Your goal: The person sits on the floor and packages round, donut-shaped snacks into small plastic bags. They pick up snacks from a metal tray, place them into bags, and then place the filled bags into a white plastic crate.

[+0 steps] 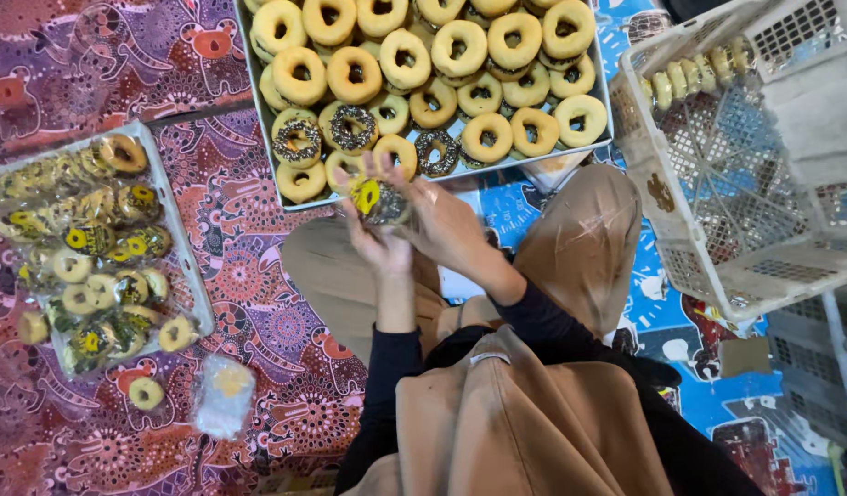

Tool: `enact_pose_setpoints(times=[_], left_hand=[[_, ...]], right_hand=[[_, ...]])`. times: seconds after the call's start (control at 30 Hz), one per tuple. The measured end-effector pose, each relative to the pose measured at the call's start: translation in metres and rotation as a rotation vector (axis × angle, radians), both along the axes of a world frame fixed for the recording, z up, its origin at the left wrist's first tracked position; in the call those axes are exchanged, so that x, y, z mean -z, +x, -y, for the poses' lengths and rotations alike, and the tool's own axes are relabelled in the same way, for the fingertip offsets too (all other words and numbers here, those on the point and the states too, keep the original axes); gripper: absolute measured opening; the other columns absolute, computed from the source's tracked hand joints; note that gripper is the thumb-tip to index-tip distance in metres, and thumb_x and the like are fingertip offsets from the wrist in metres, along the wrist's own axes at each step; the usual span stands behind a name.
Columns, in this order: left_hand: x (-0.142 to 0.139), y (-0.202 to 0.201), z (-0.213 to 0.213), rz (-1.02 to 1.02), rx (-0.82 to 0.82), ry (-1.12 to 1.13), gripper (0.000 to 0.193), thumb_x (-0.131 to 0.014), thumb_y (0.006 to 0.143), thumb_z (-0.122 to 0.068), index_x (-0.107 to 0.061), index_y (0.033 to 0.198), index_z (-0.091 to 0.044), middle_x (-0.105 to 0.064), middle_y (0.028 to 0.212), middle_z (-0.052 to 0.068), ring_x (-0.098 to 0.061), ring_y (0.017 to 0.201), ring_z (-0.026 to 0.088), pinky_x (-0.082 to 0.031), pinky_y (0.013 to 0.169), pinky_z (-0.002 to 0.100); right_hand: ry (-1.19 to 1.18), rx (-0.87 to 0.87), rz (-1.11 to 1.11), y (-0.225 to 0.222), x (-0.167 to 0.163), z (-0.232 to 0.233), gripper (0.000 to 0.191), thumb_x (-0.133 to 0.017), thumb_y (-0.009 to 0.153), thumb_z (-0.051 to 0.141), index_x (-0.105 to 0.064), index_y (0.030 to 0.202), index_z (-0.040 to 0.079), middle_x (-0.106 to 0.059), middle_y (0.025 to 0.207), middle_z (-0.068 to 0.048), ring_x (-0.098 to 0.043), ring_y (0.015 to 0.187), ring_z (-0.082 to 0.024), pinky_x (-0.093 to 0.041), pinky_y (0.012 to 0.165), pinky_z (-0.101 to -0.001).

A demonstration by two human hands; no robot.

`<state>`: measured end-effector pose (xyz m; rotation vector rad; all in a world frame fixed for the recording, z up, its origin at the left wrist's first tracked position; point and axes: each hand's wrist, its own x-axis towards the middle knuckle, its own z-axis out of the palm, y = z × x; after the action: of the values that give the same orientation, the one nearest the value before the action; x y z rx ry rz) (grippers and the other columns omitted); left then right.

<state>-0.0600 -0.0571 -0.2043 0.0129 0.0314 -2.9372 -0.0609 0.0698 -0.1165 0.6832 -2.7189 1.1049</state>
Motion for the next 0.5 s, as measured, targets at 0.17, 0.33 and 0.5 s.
enact_pose_setpoints(times=[0.17, 0.33, 0.5], left_hand=[[-0.003, 0.010, -0.005, 0.135, -0.030, -0.325, 0.066, -0.066, 0.100, -0.010, -0.036, 0.158, -0.019, -0.043, 0.158, 0.014, -0.053, 0.136, 0.033, -0.041, 0.118, 0.048], [-0.023, 0.030, -0.024, 0.319, -0.270, -0.870, 0.042, -0.060, 0.102, -0.014, -0.045, 0.141, -0.013, -0.058, 0.130, 0.010, -0.062, 0.113, 0.023, -0.054, 0.098, 0.042], [-0.087, 0.009, 0.026, -0.337, -0.214, -2.057, 0.013, -0.082, 0.083, -0.004, -0.073, 0.092, -0.009, -0.063, 0.082, 0.007, -0.062, 0.085, 0.023, -0.044, 0.098, 0.049]], right_hand=[[-0.552, 0.029, -0.046, 0.019, -0.004, 0.002, 0.037, -0.078, 0.092, 0.013, -0.068, 0.125, -0.001, -0.068, 0.107, -0.012, -0.069, 0.094, -0.025, -0.057, 0.083, -0.0355], [-0.425, -0.273, 0.044, -0.002, -0.022, -0.022, 0.022, -0.080, 0.091, 0.006, -0.074, 0.112, 0.004, -0.075, 0.106, -0.011, -0.075, 0.090, -0.023, -0.059, 0.078, -0.0305], [-0.355, -0.434, 0.265, -0.028, -0.048, -0.068, 0.033, -0.078, 0.090, 0.006, -0.068, 0.121, 0.002, -0.077, 0.106, -0.008, -0.078, 0.097, -0.021, -0.060, 0.082, -0.0305]])
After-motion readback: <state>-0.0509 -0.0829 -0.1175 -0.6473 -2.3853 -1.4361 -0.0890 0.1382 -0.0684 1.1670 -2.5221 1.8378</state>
